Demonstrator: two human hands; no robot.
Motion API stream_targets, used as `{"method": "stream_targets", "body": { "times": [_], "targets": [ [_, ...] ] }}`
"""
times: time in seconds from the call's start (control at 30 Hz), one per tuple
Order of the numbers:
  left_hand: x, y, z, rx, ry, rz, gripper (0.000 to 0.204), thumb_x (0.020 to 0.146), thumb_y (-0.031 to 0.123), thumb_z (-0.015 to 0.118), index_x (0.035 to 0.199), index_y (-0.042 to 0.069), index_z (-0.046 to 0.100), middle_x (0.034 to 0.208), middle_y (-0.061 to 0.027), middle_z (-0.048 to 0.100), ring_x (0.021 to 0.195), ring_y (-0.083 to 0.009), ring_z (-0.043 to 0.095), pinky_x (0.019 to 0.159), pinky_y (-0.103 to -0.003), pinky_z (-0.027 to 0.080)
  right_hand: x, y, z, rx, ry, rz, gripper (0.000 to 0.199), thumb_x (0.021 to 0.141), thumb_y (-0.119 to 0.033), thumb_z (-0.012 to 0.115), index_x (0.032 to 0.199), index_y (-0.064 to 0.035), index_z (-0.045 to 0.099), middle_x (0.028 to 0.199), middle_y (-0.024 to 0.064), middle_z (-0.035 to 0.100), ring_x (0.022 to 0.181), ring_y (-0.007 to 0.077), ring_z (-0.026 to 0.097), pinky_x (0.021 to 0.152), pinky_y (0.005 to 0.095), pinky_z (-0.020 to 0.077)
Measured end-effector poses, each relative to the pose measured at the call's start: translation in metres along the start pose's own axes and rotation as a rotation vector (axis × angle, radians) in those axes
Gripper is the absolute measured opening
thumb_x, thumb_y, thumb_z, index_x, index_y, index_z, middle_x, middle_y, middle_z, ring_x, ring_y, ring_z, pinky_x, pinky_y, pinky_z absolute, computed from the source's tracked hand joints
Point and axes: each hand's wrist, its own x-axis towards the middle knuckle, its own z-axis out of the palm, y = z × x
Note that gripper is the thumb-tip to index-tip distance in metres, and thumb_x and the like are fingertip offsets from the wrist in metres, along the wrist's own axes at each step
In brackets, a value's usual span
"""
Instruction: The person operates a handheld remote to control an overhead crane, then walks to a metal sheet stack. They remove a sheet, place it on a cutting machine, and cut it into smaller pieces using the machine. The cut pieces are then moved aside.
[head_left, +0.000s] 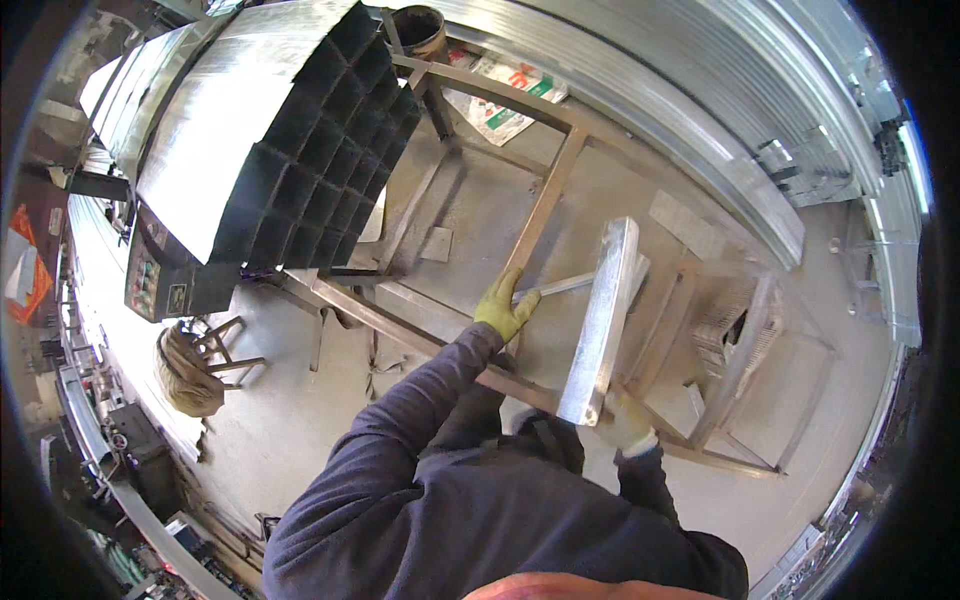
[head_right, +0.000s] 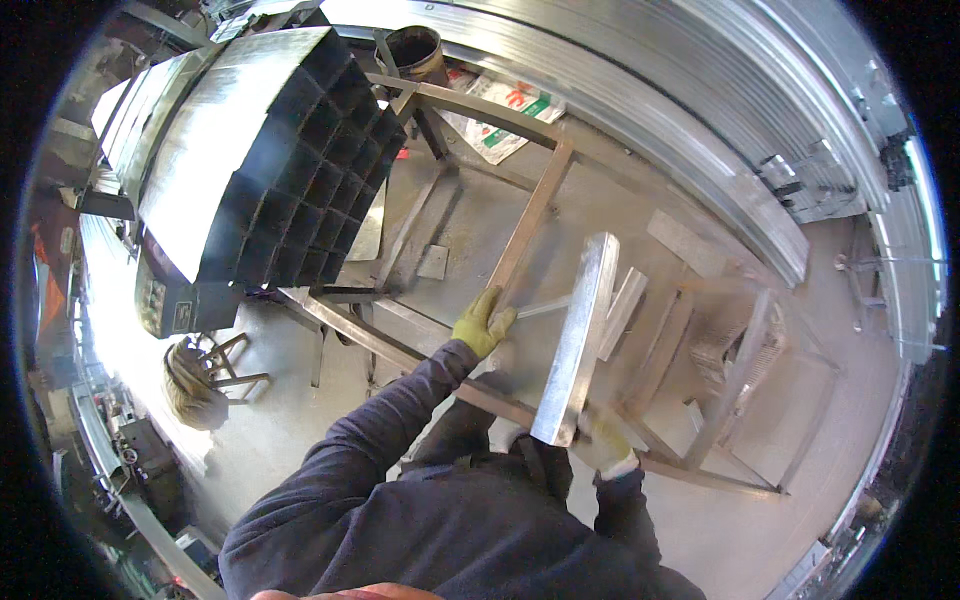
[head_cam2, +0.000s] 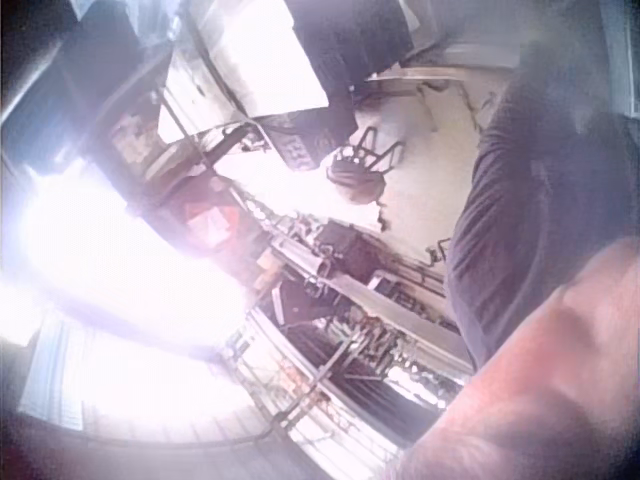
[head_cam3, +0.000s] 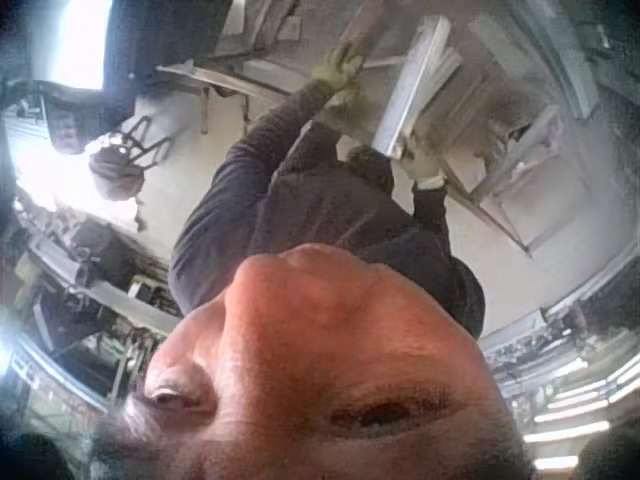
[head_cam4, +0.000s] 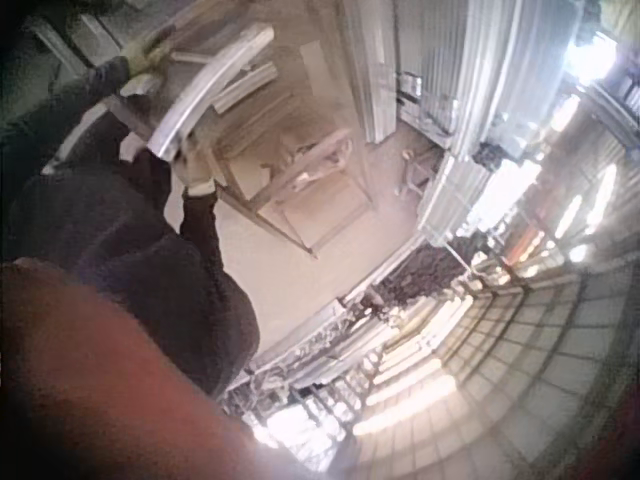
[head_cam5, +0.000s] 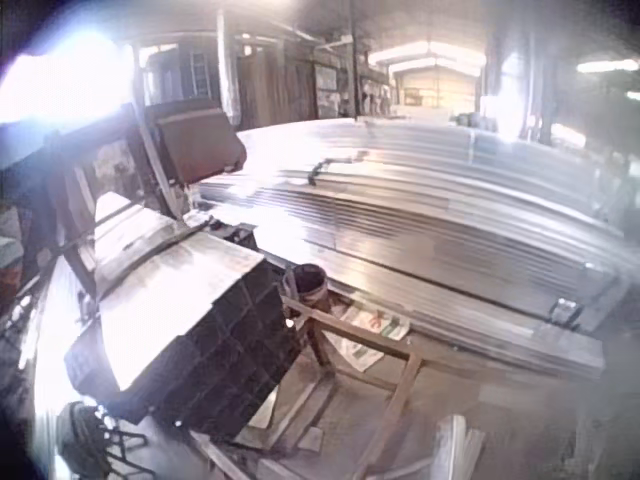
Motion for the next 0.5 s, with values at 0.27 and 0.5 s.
{"method": "stream_targets", "body": {
  "times": [0.27,0.5],
  "targets": [
    [-0.088,0.042,-0.067,-0.559,-0.289,-0.116,0.054,0.107,0.032,0.060,0.149,0.001,0.050,0.137,-0.0133,0.063,0.126,-0.0226,0.059,0.107,-0.031,0.046,0.081,-0.035,0.154,-0.022,0.252,-0.200,0.059,0.094,-0.045,0.072,0.128,0.0029,0.063,0.115,0.0092,0.066,0.102,0.0195,0.061,0.094,0.0350,0.0483],
    [-0.075,0.062,-0.351,0.190,0.203,0.462,0.047,0.094,0.022,0.076,0.139,0.012,0.064,0.134,-0.0171,0.068,0.124,-0.0282,0.065,0.107,-0.036,0.049,0.079,0.016,0.217,0.262,0.215,-0.032,0.070,0.093,-0.039,0.071,0.146,0.0001,0.049,0.127,0.0167,0.064,0.111,0.0268,0.063,0.095,0.0390,0.0522]
  ]
}}
